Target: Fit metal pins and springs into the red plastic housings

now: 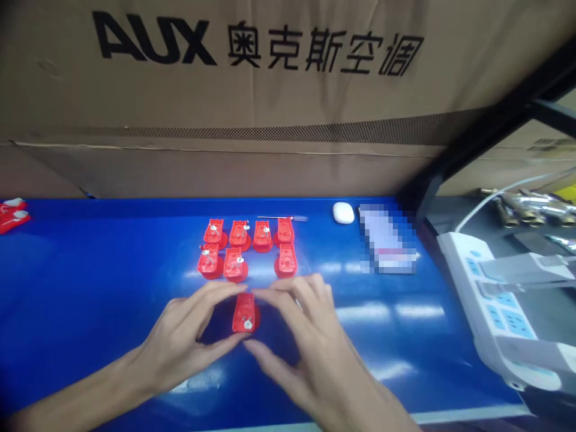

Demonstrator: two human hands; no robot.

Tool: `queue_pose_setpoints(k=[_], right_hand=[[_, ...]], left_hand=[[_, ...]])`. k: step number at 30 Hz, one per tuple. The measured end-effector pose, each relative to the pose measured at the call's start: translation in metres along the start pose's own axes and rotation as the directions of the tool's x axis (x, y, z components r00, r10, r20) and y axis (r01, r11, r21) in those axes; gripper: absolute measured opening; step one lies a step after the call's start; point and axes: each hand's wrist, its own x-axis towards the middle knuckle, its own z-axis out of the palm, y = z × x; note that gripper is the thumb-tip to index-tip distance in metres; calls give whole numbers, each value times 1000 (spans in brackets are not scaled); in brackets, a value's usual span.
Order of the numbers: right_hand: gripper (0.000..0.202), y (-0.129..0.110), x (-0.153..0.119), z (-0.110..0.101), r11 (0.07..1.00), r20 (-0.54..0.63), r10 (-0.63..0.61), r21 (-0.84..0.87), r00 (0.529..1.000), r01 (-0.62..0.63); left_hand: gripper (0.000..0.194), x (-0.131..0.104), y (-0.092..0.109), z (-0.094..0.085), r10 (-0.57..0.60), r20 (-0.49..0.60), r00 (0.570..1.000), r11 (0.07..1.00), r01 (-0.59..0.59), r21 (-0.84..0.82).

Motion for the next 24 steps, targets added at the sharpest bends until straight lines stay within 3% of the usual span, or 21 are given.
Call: queue_pose_setpoints(k=[7,13,24], right_hand=[[46,11,4,23,1000,43,-1,-7,999,1],[39,21,20,12,997,76,10,-83,997,-4],[38,44,56,6,976,-1,-80,-201,997,78]], left_hand=[[67,-3,-6,1,24,33,999,1000,-24,-4],[74,0,-3,-1,24,-5,1000,1000,-24,7],[56,-1,2,-2,40,-79,996,998,-36,44]])
